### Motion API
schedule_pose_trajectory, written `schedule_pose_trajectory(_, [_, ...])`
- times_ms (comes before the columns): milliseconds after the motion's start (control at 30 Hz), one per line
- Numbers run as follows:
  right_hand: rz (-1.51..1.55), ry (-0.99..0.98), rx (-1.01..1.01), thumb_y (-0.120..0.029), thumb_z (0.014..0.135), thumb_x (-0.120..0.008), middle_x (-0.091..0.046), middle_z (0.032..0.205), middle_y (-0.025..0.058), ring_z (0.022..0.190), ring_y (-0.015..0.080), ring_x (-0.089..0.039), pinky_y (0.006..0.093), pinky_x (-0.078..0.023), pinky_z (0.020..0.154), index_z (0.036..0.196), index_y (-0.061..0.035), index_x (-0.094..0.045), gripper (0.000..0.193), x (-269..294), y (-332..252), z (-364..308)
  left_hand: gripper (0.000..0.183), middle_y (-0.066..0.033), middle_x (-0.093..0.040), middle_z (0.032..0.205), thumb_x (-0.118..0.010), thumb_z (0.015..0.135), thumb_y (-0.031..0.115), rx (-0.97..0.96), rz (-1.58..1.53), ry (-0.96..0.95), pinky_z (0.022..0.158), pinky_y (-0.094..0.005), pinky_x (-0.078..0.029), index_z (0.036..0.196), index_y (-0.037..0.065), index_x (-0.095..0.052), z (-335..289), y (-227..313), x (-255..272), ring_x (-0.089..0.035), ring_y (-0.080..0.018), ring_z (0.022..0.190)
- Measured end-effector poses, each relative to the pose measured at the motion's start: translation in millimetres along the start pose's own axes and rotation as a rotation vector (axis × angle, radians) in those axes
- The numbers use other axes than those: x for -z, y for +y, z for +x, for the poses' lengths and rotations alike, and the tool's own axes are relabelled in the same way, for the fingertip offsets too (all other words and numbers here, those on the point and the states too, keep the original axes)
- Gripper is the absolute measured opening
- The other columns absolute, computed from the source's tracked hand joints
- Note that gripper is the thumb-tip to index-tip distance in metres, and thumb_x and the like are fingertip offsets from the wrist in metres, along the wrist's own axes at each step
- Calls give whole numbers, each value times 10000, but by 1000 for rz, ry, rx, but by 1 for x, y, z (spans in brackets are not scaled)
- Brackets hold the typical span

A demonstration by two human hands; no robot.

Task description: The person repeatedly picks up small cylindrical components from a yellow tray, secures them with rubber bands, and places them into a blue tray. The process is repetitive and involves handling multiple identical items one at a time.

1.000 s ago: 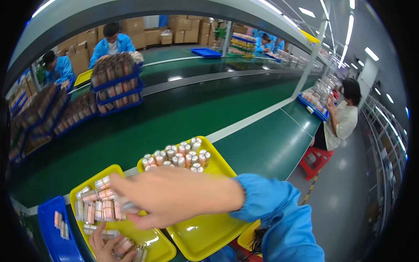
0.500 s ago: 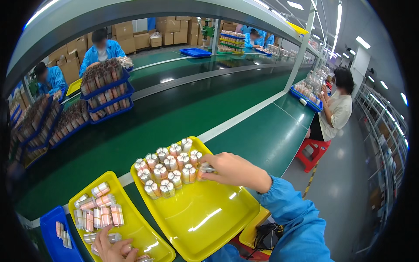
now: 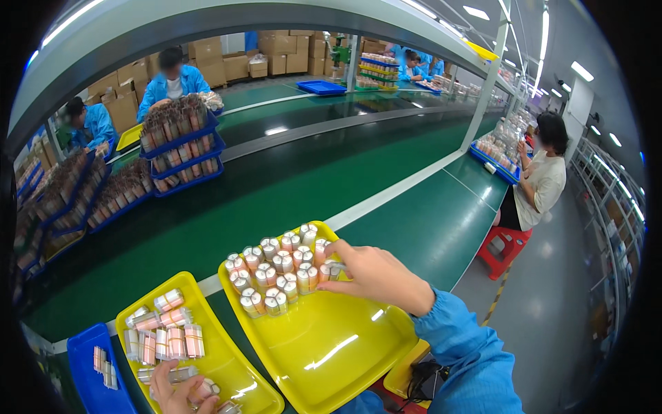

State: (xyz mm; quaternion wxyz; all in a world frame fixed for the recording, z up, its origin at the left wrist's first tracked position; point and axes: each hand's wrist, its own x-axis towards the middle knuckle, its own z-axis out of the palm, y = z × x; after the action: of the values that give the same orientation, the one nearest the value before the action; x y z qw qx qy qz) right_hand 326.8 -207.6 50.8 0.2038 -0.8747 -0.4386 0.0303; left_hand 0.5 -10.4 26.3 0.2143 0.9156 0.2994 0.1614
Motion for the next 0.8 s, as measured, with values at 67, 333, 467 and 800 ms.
schedule_pose_trajectory(67, [47, 50, 38, -352, 911, -656, -679, 783, 161, 740, 297, -698, 377, -539, 641, 1148, -78, -566, 373, 17, -19, -5, 398, -166, -545, 1306, -751, 730, 73, -26, -170, -39, 1030, -444, -359, 1106, 2, -640, 2, 0, 5, -496, -355, 1214])
schedule_pose_trajectory(333, [384, -316, 625, -335, 932, -627, -656, 903, 163, 677, 304, -678, 398, -529, 552, 1241, -82, -501, 419, 0, -97, 3, 466, -183, -544, 1192, -678, 814, -24, -38, -1090, 315, 980, -396, -435, 1230, 6, -471, -1, 20, -20, -550, -283, 1118])
schedule_pose_trajectory(467, [123, -408, 898, -249, 925, -601, -598, 935, 127, 628, 326, -644, 424, -497, 490, 1280, -106, -468, 405, -7, -143, 23, 485, -164, -499, 1177, -749, 789, 71, -251, -1053, 562, 997, -417, -422, 1183, 38, -467, -1, 19, -31, -516, -303, 1181])
schedule_pose_trajectory(800, [52, -79, 1086, -58, 682, -674, -538, 817, -60, 470, 126, -510, 263, -417, 385, 1271, -302, -619, 640, -34, -191, 51, 976, -256, -511, 1196, -502, 822, 712, 72, -1658, 121, 710, -472, -565, 1393, -38, -249, 3, 1, -19, -615, -375, 959])
